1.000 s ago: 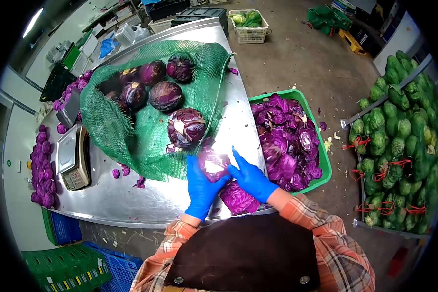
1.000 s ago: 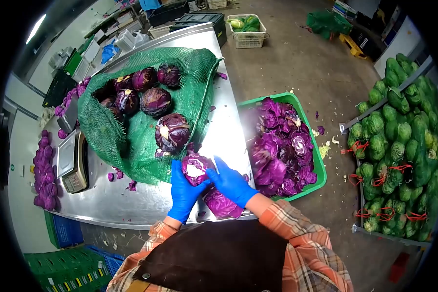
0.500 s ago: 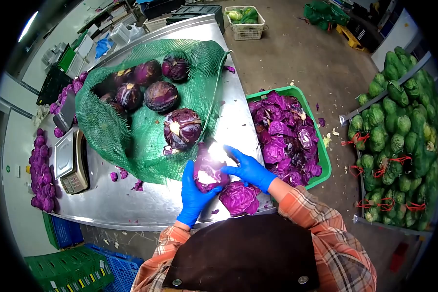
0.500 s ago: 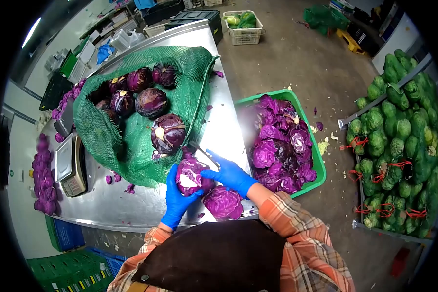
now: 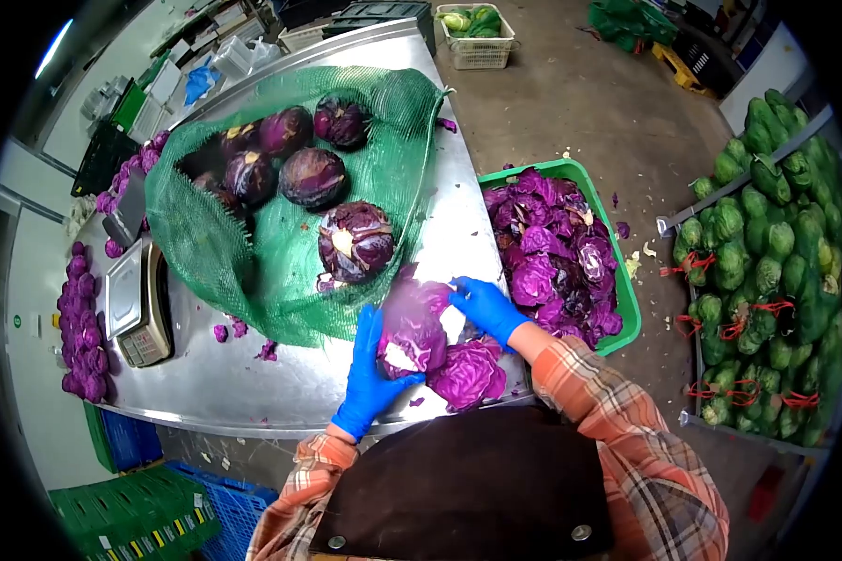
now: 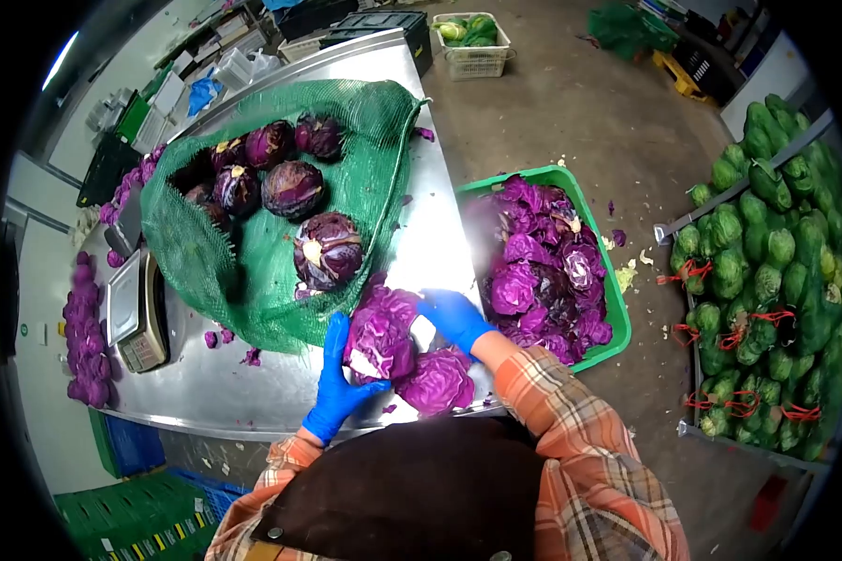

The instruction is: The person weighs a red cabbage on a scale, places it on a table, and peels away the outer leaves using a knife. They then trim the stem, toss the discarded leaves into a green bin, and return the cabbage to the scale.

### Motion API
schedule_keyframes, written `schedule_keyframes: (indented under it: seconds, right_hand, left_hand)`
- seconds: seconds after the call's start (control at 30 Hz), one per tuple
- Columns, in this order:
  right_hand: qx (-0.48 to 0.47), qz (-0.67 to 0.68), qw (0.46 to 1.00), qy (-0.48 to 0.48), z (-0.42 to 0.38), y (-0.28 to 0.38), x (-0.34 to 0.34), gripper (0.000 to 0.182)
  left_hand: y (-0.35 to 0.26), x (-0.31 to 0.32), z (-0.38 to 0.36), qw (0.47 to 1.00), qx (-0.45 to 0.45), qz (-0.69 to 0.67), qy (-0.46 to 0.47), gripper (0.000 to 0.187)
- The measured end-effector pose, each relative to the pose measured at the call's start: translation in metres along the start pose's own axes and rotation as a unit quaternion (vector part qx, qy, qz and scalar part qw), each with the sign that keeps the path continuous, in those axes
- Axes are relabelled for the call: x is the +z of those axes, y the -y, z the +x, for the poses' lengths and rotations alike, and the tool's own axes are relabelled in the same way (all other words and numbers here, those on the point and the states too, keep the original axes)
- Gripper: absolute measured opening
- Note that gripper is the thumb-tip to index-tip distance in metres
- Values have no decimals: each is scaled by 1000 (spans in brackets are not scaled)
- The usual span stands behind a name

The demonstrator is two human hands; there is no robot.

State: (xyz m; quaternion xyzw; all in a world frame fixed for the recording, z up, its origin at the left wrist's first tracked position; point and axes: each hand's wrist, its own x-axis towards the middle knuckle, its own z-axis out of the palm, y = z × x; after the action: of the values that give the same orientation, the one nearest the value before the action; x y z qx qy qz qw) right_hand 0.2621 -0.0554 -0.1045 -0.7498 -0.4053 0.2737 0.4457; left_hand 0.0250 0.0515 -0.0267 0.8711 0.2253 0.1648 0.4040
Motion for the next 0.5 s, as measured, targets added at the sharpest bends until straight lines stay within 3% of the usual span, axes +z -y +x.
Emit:
schedule_keyframes:
  seconds: [0.03, 0.07, 0.13, 0.2, 0.23, 0.33, 0.37, 0.5]
  right_hand:
    - [28, -56, 998, 15, 3, 11, -17, 42]
    - [38, -55, 997, -33, -1, 23, -24, 41]
    - [-92, -60, 994, -29, -18, 61, -40, 40]
    - [-3, -75, 987, 145, -36, 103, -61, 39]
    - [-98, -118, 982, 111, -45, 99, -60, 33]
    - [-132, -206, 958, 149, -63, 101, -89, 29]
    - [-100, -246, 947, 183, -67, 102, -97, 27]
    - [-113, -263, 943, 173, -73, 92, -103, 27]
  left_hand:
    - [-15, -5, 6, 1000, -1, 0, 1, 113]
    - [-15, -5, 8, 1000, 2, 20, 13, 114]
    - [-28, -6, 13, 998, -28, 42, 48, 118]
    - [-35, -2, 17, 998, -45, 9, 47, 121]
    - [-37, 0, 20, 997, -53, -8, 47, 123]
    - [-28, -1, 29, 998, -20, 14, 56, 126]
    - [-21, -3, 33, 996, 1, 50, 69, 126]
    - [-13, -12, 46, 993, -7, -3, 115, 124]
